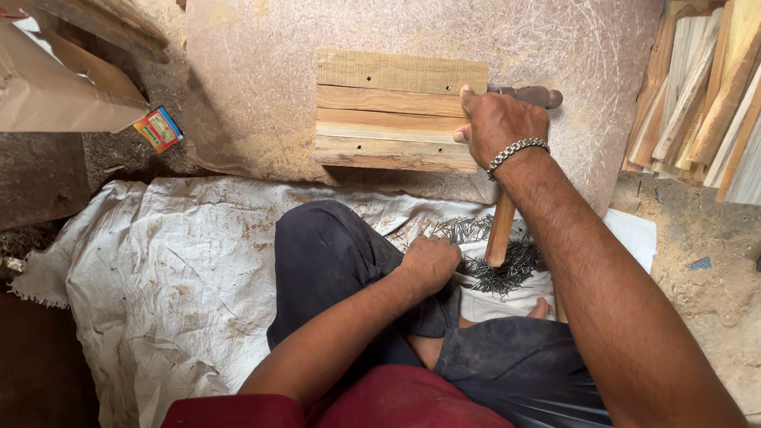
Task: The person assembles small wooden boxes by nailing wooden planks together using a hammer. They repeatedly pick up nails, position them on the wood, and hammer them in, occasionally flipping the box to work on different sides.
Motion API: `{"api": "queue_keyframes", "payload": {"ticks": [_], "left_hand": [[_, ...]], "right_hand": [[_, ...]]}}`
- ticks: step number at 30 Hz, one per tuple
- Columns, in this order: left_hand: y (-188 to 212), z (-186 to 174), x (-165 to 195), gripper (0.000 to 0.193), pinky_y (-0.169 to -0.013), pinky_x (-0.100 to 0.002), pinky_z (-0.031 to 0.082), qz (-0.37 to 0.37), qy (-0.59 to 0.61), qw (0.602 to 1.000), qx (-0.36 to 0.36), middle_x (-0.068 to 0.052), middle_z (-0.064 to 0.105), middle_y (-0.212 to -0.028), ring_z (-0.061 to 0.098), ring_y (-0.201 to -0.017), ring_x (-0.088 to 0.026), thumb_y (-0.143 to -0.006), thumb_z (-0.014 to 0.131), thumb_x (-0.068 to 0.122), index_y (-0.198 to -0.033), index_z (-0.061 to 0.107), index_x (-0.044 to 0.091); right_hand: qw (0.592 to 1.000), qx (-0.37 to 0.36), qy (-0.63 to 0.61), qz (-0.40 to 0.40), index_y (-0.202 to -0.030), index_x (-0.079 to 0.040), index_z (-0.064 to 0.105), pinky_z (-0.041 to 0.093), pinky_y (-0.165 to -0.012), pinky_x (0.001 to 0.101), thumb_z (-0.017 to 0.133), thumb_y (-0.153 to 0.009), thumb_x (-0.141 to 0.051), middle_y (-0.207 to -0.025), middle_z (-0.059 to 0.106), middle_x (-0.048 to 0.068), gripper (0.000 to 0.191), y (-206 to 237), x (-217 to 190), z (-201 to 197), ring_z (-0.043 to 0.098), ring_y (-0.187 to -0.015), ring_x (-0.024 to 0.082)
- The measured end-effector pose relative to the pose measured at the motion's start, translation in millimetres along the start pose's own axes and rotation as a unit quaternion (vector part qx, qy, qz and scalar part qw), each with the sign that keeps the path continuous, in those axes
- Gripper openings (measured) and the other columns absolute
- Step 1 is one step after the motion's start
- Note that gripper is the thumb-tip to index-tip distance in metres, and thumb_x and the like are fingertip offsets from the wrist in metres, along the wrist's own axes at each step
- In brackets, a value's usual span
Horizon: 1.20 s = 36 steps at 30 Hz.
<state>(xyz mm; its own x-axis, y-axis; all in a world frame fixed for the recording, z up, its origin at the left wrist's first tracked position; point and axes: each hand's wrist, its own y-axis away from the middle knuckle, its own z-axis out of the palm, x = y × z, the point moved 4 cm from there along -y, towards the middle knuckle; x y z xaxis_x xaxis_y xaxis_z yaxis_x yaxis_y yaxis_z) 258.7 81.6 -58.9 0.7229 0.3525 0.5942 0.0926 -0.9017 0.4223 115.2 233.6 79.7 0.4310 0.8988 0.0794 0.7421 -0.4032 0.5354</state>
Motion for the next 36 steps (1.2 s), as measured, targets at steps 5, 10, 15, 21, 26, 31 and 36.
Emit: {"api": "queue_keyframes", "payload": {"ticks": [5, 10, 15, 21, 26, 31, 36], "left_hand": [[2.1, -2.7, 1.5, 0.021, -0.085, -0.043, 0.056, -0.004, -0.022, 1.0, 0.004, -0.015, 0.07, -0.107, 0.069, -0.103, -0.028, -0.089, 0.067, 0.013, -0.106, 0.072, 0.002], [2.2, 0.0, 5.8, 0.02, -0.085, -0.043, 0.056, 0.015, -0.043, 0.999, -0.019, -0.015, 0.07, -0.106, 0.07, -0.103, -0.028, -0.093, 0.066, 0.016, -0.105, 0.072, 0.002], [8.7, -8.4, 9.5, 0.019, -0.082, -0.045, 0.056, 0.033, -0.028, 0.999, 0.023, -0.015, 0.067, -0.105, 0.069, -0.099, -0.03, -0.091, 0.065, 0.017, -0.103, 0.072, 0.003], [16.5, -21.9, 8.7, 0.027, -0.083, -0.046, 0.057, 0.024, 0.074, 0.996, 0.031, -0.016, 0.068, -0.108, 0.069, -0.101, -0.033, -0.08, 0.064, 0.007, -0.107, 0.067, 0.003], [18.4, -24.5, 5.3, 0.018, -0.085, -0.048, 0.057, -0.008, 0.149, 0.989, 0.009, -0.019, 0.071, -0.106, 0.071, -0.099, -0.036, -0.093, 0.062, 0.009, -0.109, 0.062, 0.001], [20.2, -25.8, 3.1, 0.033, -0.083, -0.047, 0.057, 0.003, 0.183, 0.982, 0.05, -0.017, 0.072, -0.103, 0.072, -0.095, -0.036, -0.078, 0.064, -0.004, -0.11, 0.068, 0.005], [36.9, -51.4, -1.0, 0.026, -0.084, -0.044, 0.057, 0.006, 0.314, 0.93, 0.189, -0.015, 0.074, -0.102, 0.072, -0.094, -0.035, -0.081, 0.066, -0.004, -0.104, 0.075, 0.006]], "right_hand": [[1.0, 0.001, 0.008, 0.0, -0.146, -0.018, 0.055, 0.057, -0.076, 0.0417, 0.069, -0.09, -0.037, -0.09, 0.072, 0.008, 0.062, 1.4, -1.4, -0.6, 0.071, -0.087, 0.021], [1.0, 0.001, -0.003, 0.003, -0.148, -0.018, 0.054, 0.058, -0.075, 0.0422, 0.067, -0.094, -0.034, -0.09, 0.073, 0.009, 0.058, 1.4, 0.1, -0.1, 0.072, -0.087, 0.021], [1.0, 0.005, 0.004, -0.002, -0.146, -0.016, 0.056, 0.057, -0.078, 0.0422, 0.066, -0.094, -0.035, -0.089, 0.074, 0.008, 0.056, 0.1, 0.5, -0.4, 0.072, -0.088, 0.021], [1.0, -0.009, 0.004, 0.01, -0.147, -0.019, 0.054, 0.057, -0.078, 0.0426, 0.067, -0.092, -0.037, -0.091, 0.073, 0.009, 0.059, 0.9, -0.1, -0.8, 0.072, -0.09, 0.022], [1.0, -0.013, 0.004, 0.005, -0.146, -0.019, 0.055, 0.057, -0.081, 0.0425, 0.067, -0.092, -0.038, -0.092, 0.073, 0.008, 0.059, 0.4, -0.6, -1.2, 0.071, -0.092, 0.021], [1.0, 0.004, 0.001, -0.001, -0.146, -0.019, 0.054, 0.057, -0.079, 0.0425, 0.069, -0.089, -0.038, -0.094, 0.072, 0.008, 0.062, 0.1, 0.9, 0.0, 0.07, -0.093, 0.022], [1.0, -0.01, -0.024, 0.005, -0.149, -0.02, 0.053, 0.057, -0.072, 0.0401, 0.065, -0.096, -0.035, -0.091, 0.074, 0.007, 0.056, -3.9, 6.5, 8.9, 0.072, -0.083, 0.019]]}}
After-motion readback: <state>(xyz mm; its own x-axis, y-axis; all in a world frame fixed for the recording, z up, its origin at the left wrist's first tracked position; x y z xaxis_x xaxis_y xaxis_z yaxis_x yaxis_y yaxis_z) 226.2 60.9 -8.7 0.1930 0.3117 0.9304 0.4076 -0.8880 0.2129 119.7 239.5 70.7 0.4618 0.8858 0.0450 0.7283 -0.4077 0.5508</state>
